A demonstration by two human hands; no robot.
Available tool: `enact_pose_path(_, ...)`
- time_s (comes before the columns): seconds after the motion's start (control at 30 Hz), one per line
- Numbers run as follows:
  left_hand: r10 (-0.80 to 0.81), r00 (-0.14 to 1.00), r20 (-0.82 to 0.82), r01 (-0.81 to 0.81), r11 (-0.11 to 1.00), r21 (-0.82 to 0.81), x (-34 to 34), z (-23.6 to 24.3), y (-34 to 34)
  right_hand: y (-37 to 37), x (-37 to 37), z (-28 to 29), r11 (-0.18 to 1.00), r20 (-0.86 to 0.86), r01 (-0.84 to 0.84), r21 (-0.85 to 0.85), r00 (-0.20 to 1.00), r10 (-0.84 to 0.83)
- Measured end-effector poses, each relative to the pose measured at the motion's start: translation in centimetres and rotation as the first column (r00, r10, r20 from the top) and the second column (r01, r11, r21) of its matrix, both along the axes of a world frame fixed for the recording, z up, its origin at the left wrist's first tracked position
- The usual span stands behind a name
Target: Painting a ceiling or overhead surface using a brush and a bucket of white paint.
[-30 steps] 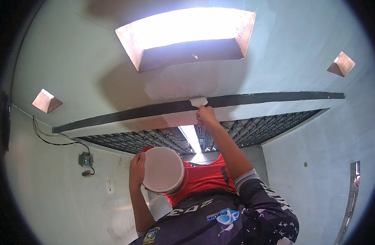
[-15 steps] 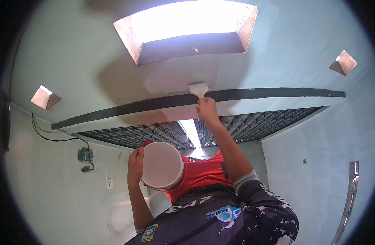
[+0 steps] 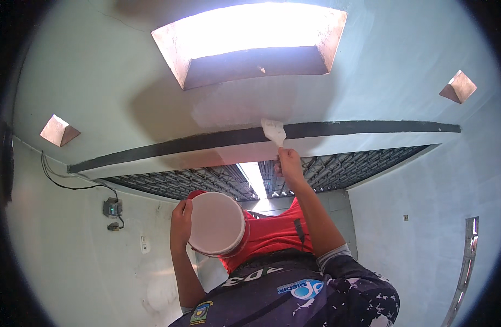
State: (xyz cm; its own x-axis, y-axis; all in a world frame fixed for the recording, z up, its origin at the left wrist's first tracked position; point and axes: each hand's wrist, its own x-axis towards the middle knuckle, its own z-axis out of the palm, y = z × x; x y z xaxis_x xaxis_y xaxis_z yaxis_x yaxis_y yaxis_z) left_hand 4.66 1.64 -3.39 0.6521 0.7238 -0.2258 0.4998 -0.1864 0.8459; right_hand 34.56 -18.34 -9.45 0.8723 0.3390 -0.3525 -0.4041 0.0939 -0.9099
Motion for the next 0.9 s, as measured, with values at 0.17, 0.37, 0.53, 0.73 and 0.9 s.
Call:
enact_pose_path(0.17, 0.002, 1.0, -0.014, -0.002, 1.0, 0.004, 0.0, 0.2, 0.0, 1.9, 0.0, 0.2, 0.954, -0.118, -0.212, 0.21, 0.964, 0.24)
enact_pose_path(0.37, 0.013, 1.0, -0.01, -0.013, 1.0, 0.001, -0.1, -0.3, 0.1, 4.8, 0.6, -0.4, 0.976, -0.229, -0.147, 0.163, 0.956, 0.182)
enact_pose_path(0.53, 0.01, 1.0, -0.023, -0.011, 1.0, -0.024, 0.1, -0.2, 0.0, 5.5, 2.3, -1.3, 0.979, -0.263, -0.158, 0.127, 0.947, 0.187)
enact_pose_path(0.73, -0.002, 1.0, -0.01, 0.002, 1.0, 0.005, -0.3, -0.6, 0.4, 6.6, 3.2, -0.2, 0.972, -0.252, -0.18, 0.151, 0.944, 0.214)
enact_pose_path(0.9, 0.001, 1.0, 0.003, -0.001, 1.0, 0.0, 0.1, 0.0, 0.1, 7.7, 2.7, -0.3, 0.982, -0.151, -0.146, 0.12, 0.975, 0.163)
